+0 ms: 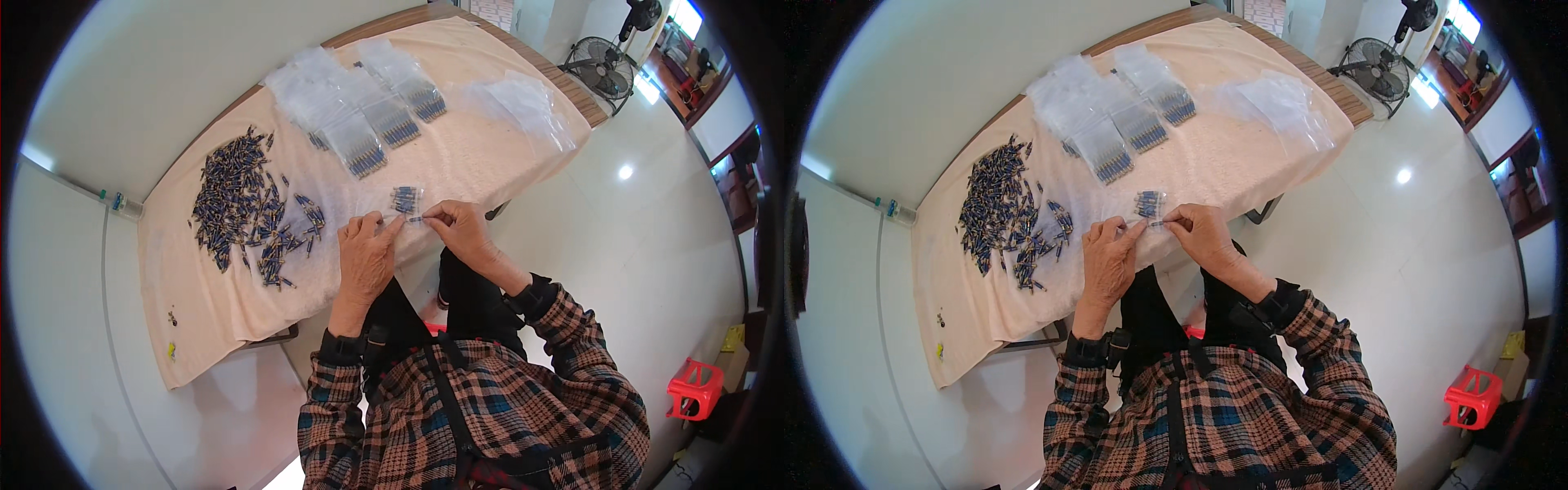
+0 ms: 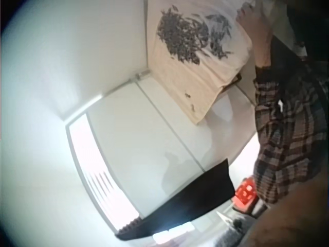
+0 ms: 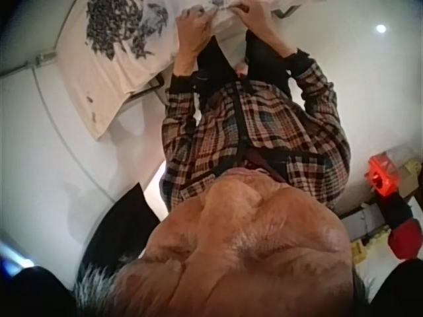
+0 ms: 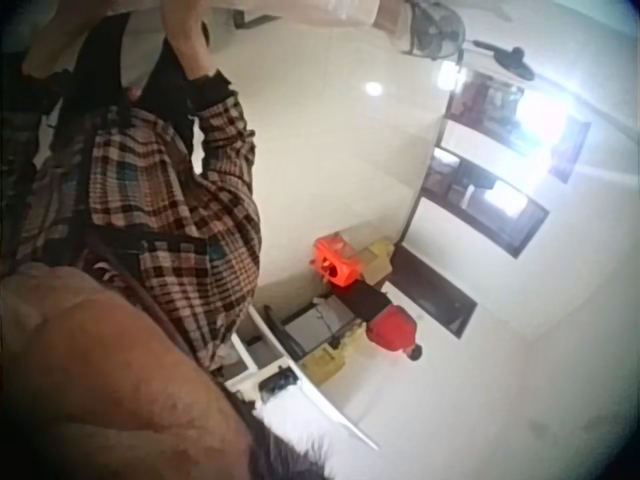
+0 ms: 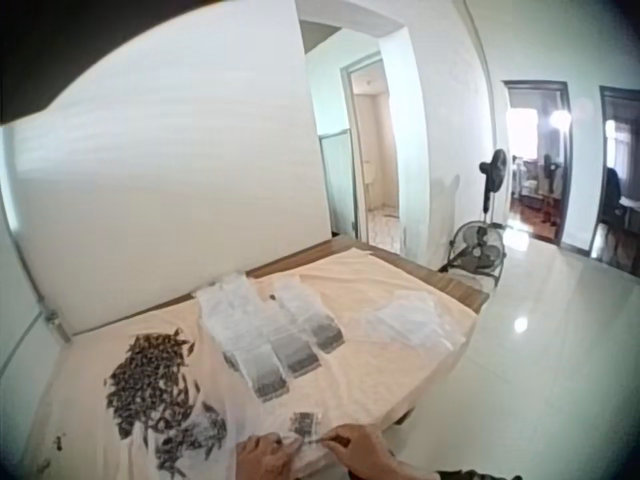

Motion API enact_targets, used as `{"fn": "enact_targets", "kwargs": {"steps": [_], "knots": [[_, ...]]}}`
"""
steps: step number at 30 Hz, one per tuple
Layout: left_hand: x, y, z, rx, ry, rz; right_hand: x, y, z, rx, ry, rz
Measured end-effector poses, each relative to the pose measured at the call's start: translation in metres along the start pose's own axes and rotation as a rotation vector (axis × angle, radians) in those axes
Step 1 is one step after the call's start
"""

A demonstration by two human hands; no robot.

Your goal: The person picks up small blue and gold components from a pile, arranges them into rows, and slides them into small plastic bags.

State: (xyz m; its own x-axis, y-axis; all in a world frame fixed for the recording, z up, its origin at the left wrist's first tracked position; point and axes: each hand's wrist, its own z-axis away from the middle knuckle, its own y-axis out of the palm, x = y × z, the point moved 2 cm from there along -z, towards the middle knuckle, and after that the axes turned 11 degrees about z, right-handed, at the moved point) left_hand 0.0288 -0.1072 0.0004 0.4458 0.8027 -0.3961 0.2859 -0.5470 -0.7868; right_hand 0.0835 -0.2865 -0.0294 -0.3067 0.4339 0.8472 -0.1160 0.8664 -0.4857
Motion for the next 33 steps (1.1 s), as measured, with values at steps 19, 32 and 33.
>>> {"fn": "enact_targets", "kwargs": {"steps": [19,32,33], "knots": [[0.006,-0.005,0.008,-0.046,0.002,0.16,0.013,-0.001,-0.011,0.023,-0.049,0.209],[0.013,-0.003,0.002,-0.086,-0.03,0.212,0.021,0.0,0.01,-0.132,-0.23,0.348],[0.014,-0.003,-0.002,-0.147,-0.026,0.178,0.022,0.001,0.01,-0.151,-0.229,0.381]]}}
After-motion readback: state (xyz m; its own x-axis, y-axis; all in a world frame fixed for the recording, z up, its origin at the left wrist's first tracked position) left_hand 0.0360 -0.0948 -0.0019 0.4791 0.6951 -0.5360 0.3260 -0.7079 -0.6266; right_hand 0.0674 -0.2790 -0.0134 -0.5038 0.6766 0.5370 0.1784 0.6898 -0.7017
